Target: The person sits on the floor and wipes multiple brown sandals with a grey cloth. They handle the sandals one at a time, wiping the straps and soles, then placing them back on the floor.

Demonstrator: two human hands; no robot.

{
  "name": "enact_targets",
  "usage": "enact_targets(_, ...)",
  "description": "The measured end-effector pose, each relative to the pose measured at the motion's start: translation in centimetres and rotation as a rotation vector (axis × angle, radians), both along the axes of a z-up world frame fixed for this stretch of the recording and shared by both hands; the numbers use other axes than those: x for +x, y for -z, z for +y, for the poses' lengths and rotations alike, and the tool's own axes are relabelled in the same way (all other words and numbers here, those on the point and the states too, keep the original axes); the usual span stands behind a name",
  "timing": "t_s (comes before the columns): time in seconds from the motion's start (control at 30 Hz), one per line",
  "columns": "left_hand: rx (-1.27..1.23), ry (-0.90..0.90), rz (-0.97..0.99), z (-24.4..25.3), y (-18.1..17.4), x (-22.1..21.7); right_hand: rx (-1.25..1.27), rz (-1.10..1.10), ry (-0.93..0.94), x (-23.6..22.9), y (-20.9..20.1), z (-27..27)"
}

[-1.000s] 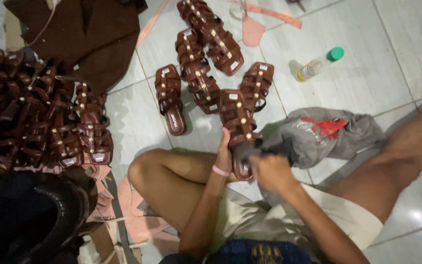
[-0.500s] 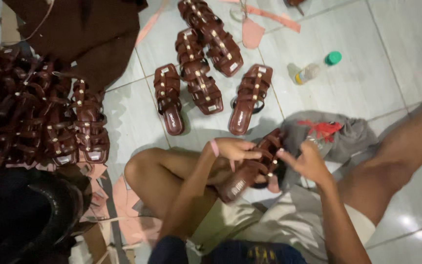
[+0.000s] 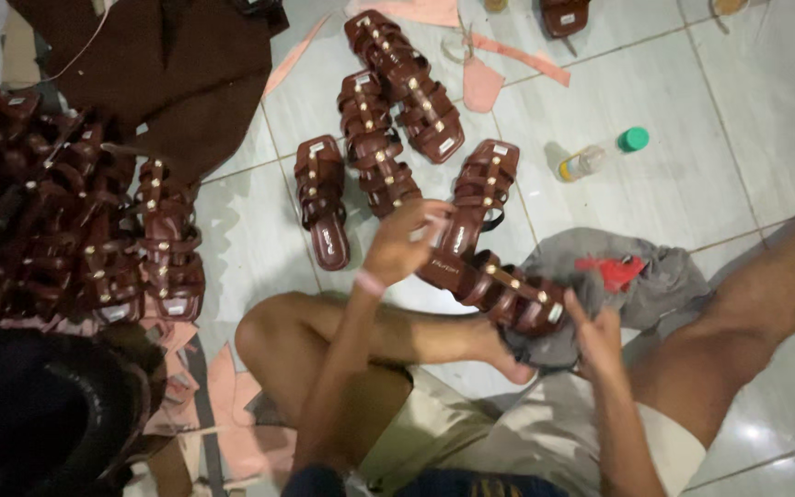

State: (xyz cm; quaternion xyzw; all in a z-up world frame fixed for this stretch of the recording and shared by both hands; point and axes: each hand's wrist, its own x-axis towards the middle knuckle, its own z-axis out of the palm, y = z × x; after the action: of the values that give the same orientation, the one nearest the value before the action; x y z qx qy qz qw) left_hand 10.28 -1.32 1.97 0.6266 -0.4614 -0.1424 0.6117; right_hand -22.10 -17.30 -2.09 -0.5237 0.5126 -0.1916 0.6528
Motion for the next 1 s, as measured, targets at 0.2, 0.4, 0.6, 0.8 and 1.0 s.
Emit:
enact_targets(0.2,0.339,-0.088,0.296,3.3,4.0,-2.1,0.101,-0.009,0.344,-2.3,-1.3,7.3)
enact_targets(0.4,0.380,-0.102,-0.224,-0.2,7.7,-5.8,0.179,-0.143,0.495,-0.6,-0.7,12.3)
enact_targets(0.6,0.321,-0.182,-0.026,-1.9,10.1,-5.8,0.194,-0.319,0.538,5.8,0.3,12.9)
enact_targets(0.8,0.326,-0.213,-0.192,-1.7,11.2,-5.0,0.259,-0.445,0.562,9.1,3.5,13.6)
enact_targets(1.0,0.318,-0.156,-0.284,-1.2,10.8,-5.5,0.131,-0.400,0.540,12.4,6.1,9.6)
